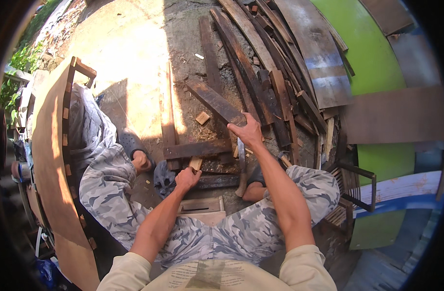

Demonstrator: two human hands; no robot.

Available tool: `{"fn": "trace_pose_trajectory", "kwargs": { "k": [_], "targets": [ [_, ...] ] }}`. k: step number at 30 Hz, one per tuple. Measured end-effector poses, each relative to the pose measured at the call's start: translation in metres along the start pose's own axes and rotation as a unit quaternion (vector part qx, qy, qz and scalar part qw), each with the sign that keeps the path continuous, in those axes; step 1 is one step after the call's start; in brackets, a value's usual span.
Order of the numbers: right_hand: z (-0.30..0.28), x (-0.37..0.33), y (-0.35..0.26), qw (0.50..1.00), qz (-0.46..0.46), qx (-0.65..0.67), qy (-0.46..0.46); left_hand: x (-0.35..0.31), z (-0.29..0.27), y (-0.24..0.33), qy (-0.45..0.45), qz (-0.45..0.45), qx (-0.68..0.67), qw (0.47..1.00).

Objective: The person sits on the ground and uses a hammer to break small pieces of wood into smaller fragments. They repeatedly position the wood between their legs and strike it with the hammer, collecting the resulting pieces.

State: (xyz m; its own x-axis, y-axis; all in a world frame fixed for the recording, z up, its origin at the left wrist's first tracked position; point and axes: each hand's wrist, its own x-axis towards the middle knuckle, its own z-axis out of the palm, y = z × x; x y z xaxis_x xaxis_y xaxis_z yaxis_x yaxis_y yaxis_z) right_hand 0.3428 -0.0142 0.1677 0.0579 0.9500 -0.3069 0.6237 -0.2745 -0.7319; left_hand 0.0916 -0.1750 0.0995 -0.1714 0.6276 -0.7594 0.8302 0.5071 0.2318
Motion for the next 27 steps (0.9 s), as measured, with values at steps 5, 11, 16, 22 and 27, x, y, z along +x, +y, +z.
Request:
{"fn": "trace_pose_trajectory", "kwargs": {
  "k": [5,11,16,22,27],
  "targets": [
    [0.023,0.018,-0.019,0.999,-0.029,0.006,-0.042,0.003,0.017,-0.008,-0.065,0.014,0.004,0.998],
    [0.028,-0.001,0.006,0.993,0.029,0.067,0.095,0.013,0.018,-0.004,-0.062,0.031,-0.004,0.998],
    [0.011,-0.023,0.068,0.980,0.090,0.004,0.175,0.011,0.026,-0.005,-0.077,0.036,-0.001,0.996],
    [-0.009,-0.055,0.131,0.987,0.096,-0.110,0.060,0.012,0.038,-0.024,-0.141,0.058,0.106,0.983],
    [0.013,-0.060,0.148,0.941,0.039,-0.330,0.070,0.007,0.039,-0.033,-0.137,0.071,0.099,0.983]
  ]
}}
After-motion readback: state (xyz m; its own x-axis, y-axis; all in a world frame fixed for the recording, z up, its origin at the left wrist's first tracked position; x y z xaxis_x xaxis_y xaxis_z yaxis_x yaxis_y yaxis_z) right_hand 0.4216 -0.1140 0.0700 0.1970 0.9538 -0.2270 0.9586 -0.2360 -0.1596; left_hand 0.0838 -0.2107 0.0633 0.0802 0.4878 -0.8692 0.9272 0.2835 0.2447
